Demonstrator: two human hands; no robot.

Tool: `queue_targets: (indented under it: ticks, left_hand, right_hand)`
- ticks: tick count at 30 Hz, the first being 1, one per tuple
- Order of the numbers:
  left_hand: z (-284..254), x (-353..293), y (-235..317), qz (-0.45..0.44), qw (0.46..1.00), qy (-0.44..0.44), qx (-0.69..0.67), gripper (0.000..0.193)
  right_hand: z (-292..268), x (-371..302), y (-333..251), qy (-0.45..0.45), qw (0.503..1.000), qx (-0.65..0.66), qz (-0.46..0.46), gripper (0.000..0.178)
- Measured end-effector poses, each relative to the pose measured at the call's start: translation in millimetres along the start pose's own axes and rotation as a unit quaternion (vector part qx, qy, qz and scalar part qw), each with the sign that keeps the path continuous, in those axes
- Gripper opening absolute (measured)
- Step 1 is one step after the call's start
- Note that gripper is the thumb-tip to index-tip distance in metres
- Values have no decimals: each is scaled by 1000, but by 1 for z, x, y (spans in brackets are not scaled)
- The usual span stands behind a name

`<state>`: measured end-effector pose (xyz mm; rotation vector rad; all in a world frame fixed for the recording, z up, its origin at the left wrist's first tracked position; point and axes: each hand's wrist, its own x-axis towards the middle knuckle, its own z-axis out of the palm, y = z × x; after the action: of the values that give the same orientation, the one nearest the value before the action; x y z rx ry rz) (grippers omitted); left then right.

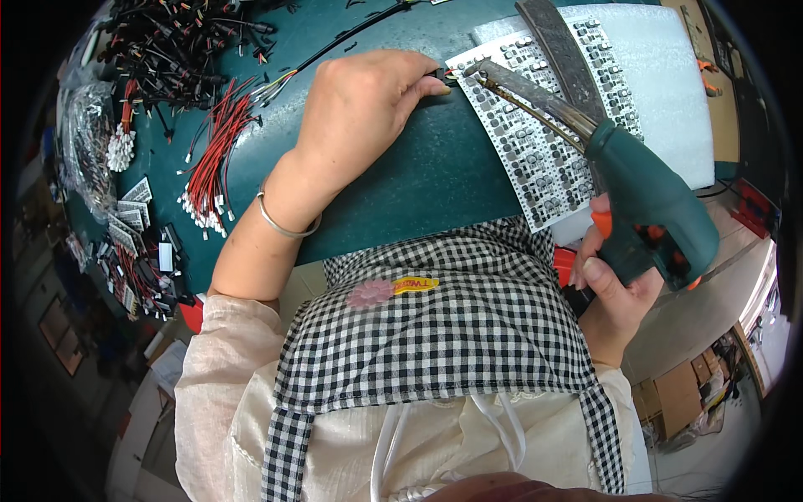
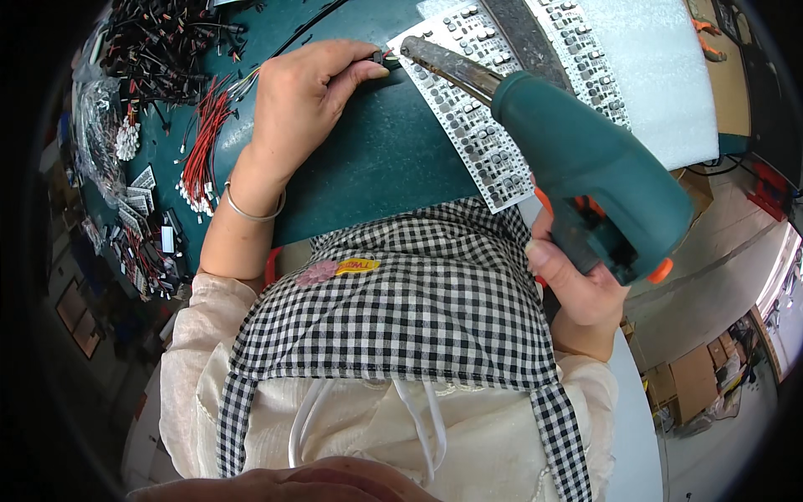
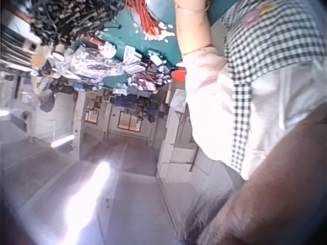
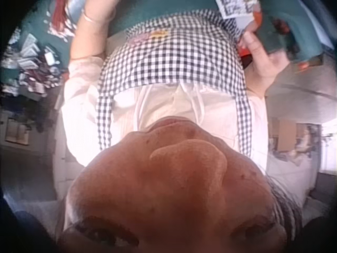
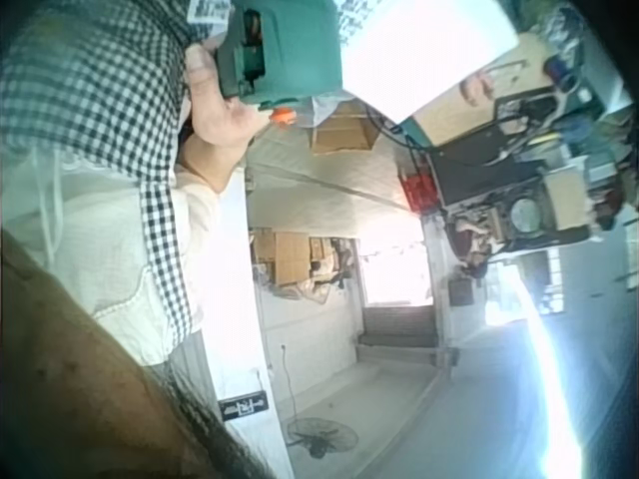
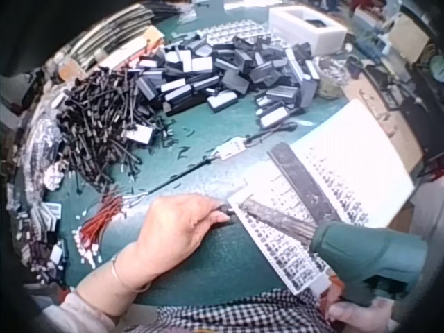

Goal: The person uses a soldering iron to attach wires to a circuit board. They repeatedly pick up small wires, position them on the board, and apply solder to secure the connections. The person handles multiple wires and components on a cluttered workbench throughout the process.

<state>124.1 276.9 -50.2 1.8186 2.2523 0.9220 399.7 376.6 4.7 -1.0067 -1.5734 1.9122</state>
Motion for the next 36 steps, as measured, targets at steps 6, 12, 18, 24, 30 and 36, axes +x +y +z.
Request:
queue_targets:
  ticks: [6,12,18,24,30,36]
  left_hand:
    - [0,0,-4,21,1000,3,3,16]
    - [0,0,-6,26,1000,12,-5,17]
    - [1,0,-6,25,1000,11,-7,17]
    - [-1,0,-5,31,999,9,7,17]
    - [0,3,-6,41,999,16,3,17]
    - [2,1,-10,34,999,12,-21,17]
  right_hand:
    - [1,4,6,-36,999,-24,-6,54]
    - [1,3,9,-40,998,-56,4,47]
    - [1,6,9,-48,997,-51,11,42]
    - [-1,12,3,-41,999,12,-12,53]
    - [-14,18,-6,-68,997,29,-28,70]
    - [-3,9,2,-46,999,11,-16,64]
